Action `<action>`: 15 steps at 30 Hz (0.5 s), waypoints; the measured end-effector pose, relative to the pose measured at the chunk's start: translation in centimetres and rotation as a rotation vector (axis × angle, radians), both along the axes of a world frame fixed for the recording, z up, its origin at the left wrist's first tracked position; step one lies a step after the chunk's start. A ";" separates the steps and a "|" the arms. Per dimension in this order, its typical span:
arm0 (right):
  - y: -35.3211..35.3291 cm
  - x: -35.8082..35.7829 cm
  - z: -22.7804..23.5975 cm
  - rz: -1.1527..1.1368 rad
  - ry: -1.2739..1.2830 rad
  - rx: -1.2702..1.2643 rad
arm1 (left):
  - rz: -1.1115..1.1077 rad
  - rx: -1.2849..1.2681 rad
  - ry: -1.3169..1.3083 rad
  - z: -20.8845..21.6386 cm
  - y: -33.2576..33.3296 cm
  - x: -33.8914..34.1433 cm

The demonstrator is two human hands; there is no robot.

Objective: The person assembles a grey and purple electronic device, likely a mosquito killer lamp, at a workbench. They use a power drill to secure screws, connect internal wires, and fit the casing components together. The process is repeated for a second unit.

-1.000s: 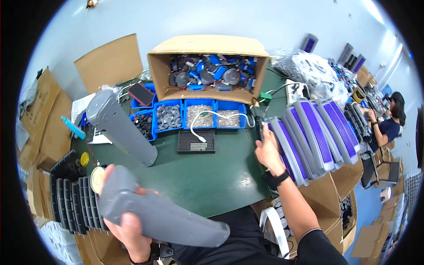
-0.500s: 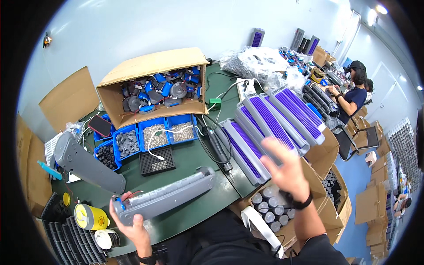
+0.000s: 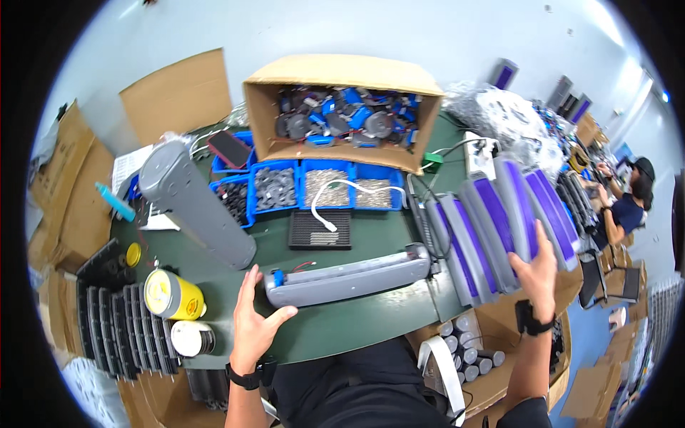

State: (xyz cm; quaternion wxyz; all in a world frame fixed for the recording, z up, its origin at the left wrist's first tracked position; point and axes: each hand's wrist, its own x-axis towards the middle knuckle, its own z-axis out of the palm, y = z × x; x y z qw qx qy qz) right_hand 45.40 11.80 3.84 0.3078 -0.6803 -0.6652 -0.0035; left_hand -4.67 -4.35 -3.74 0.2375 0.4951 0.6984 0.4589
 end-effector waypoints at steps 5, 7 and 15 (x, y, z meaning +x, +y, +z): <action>-6.7 -6.3 5.5 0.502 0.755 -0.480 | -0.132 0.308 0.346 4.6 -1.6 1.9; -8.0 -8.2 5.8 0.676 0.966 -0.982 | -0.337 0.379 0.493 6.8 -0.8 4.2; -8.0 -10.2 1.2 0.940 0.946 -1.553 | -0.611 0.378 0.333 8.5 0.1 8.9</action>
